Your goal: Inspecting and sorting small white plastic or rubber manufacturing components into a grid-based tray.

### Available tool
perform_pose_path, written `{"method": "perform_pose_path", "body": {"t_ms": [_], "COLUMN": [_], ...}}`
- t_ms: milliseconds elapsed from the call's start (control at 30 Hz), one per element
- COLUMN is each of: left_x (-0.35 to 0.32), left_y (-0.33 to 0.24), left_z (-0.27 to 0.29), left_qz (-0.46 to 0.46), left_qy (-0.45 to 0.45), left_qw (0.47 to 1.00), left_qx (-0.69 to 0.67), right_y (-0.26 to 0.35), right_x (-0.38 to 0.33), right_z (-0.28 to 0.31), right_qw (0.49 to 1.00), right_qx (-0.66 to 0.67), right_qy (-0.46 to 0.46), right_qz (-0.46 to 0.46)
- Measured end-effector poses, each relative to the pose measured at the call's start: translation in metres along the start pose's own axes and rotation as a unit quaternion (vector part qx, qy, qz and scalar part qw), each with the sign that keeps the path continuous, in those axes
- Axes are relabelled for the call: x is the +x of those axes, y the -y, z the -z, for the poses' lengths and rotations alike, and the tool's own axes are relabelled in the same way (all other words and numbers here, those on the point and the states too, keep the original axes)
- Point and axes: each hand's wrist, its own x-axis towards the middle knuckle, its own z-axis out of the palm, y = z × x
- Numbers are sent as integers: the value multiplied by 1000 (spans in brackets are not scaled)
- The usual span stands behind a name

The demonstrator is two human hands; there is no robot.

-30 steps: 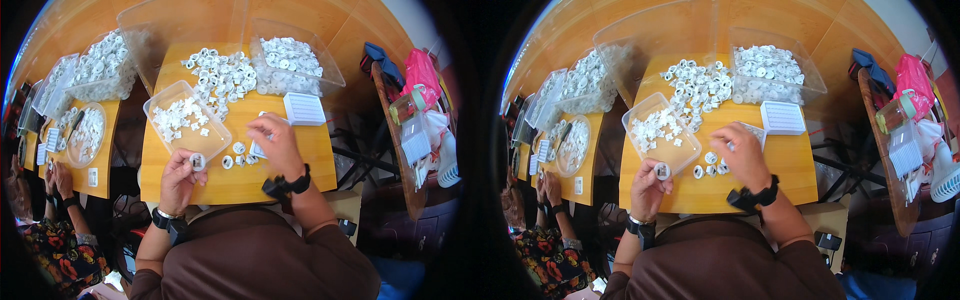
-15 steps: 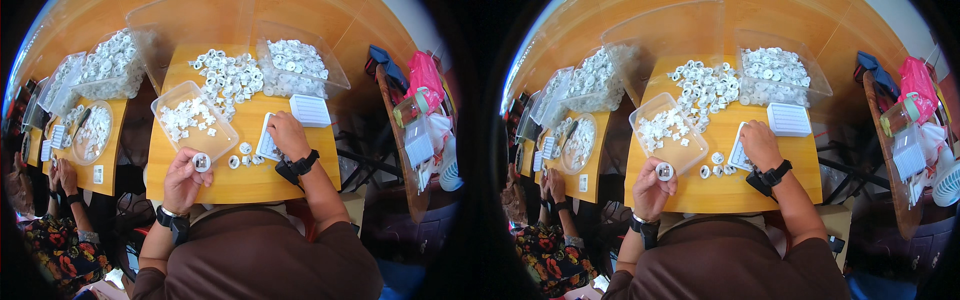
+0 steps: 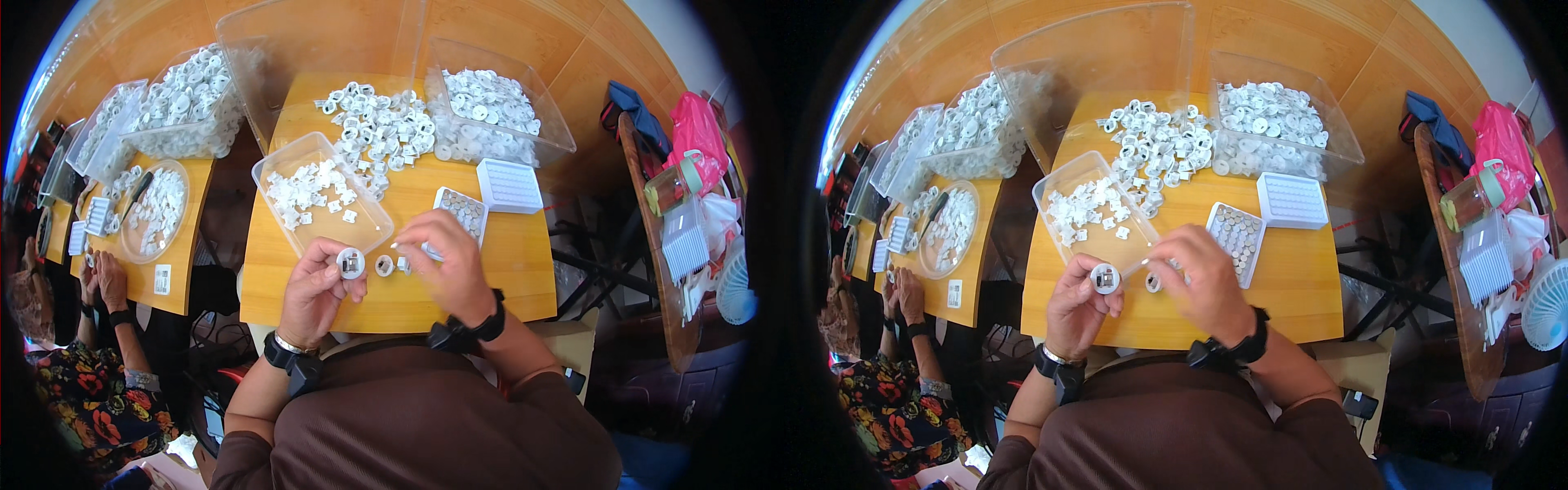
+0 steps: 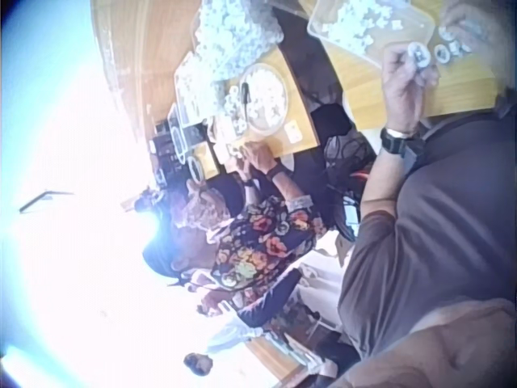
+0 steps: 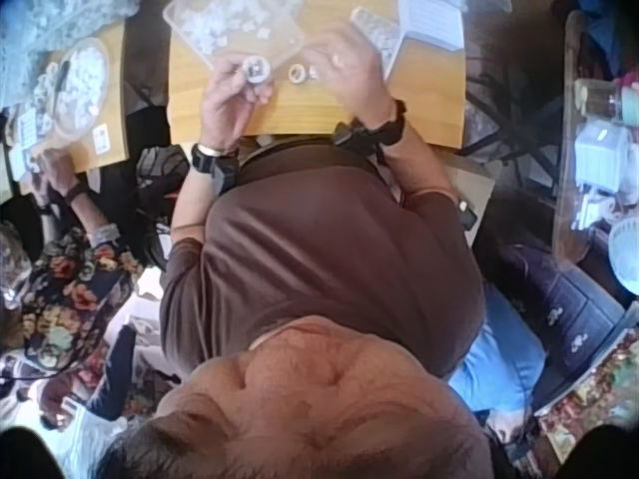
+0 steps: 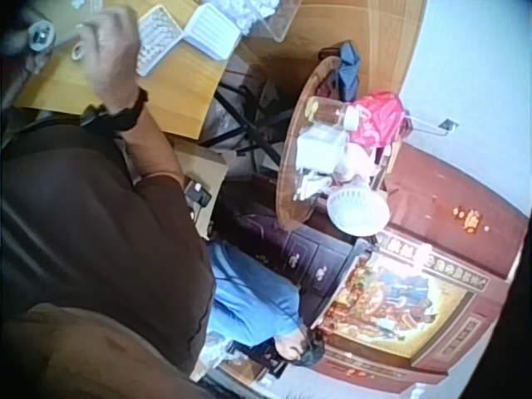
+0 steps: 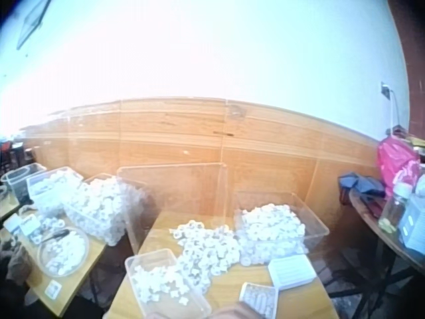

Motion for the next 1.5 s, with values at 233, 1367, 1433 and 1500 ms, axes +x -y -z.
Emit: {"method": "perform_pose_path", "body": {"t_ms": [233, 1367, 1433, 1500], "left_x": [-2, -4, -5, -5], "left_y": [0, 5, 5, 7], "left_z": [0, 6, 4, 5], "left_qz": [9, 7, 18, 12], "left_qy": [15, 5, -1, 8], "left_qw": [1000, 992, 990, 993], "left_qx": [26, 126, 141, 119], "right_y": [11, 4, 6, 7], "right_x": [-2, -9, -11, -13], "right_z": [-26, -34, -33, -34], "right_qw": [996, 898, 906, 913], "right_qx": [-18, 329, 313, 297], "right_qy": [-5, 116, 112, 108], "right_qz": [92, -268, -263, -258]}}
